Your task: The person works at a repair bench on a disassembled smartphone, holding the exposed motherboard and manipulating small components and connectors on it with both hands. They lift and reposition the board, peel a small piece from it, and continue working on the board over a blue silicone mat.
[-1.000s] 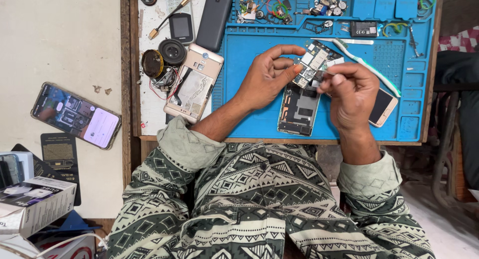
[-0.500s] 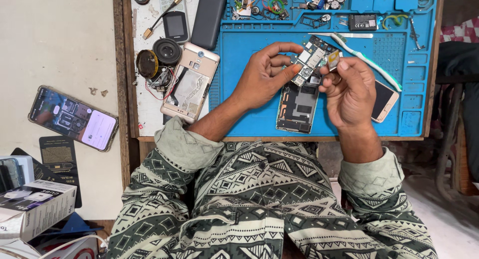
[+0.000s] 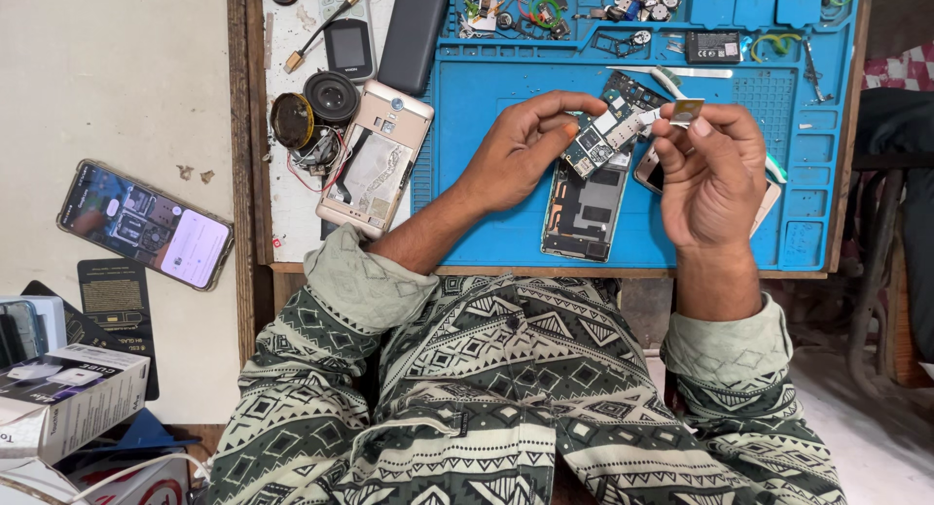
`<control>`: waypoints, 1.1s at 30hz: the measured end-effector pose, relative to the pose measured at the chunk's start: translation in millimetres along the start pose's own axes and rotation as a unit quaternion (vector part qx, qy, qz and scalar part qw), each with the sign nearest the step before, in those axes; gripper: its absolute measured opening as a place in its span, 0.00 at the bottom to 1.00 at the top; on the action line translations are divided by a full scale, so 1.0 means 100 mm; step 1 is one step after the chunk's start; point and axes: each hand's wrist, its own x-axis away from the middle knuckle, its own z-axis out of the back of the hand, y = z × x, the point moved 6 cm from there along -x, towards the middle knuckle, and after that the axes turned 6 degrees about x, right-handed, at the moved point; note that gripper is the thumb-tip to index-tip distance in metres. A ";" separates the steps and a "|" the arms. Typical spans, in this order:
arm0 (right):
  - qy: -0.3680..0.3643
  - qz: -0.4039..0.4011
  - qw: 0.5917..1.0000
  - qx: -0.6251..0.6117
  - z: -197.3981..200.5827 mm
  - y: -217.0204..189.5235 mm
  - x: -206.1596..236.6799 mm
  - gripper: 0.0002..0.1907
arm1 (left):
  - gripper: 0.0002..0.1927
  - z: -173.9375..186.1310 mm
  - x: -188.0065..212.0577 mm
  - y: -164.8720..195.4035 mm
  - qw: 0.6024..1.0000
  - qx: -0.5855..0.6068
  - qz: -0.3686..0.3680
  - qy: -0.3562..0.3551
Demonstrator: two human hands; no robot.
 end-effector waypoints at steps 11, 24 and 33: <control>-0.008 -0.072 0.996 -0.052 -0.06 0.10 0.04 0.03 | 0.07 -0.05 0.05 0.35 0.976 -0.201 -0.077 0.033; -0.013 -0.117 0.993 -0.002 -0.25 0.33 0.13 0.02 | 0.10 -0.11 0.05 0.45 0.971 -0.227 -0.073 0.026; -0.042 -0.081 0.991 0.095 -0.29 0.33 0.12 0.03 | 0.08 -0.09 0.06 0.42 0.976 -0.195 -0.090 0.015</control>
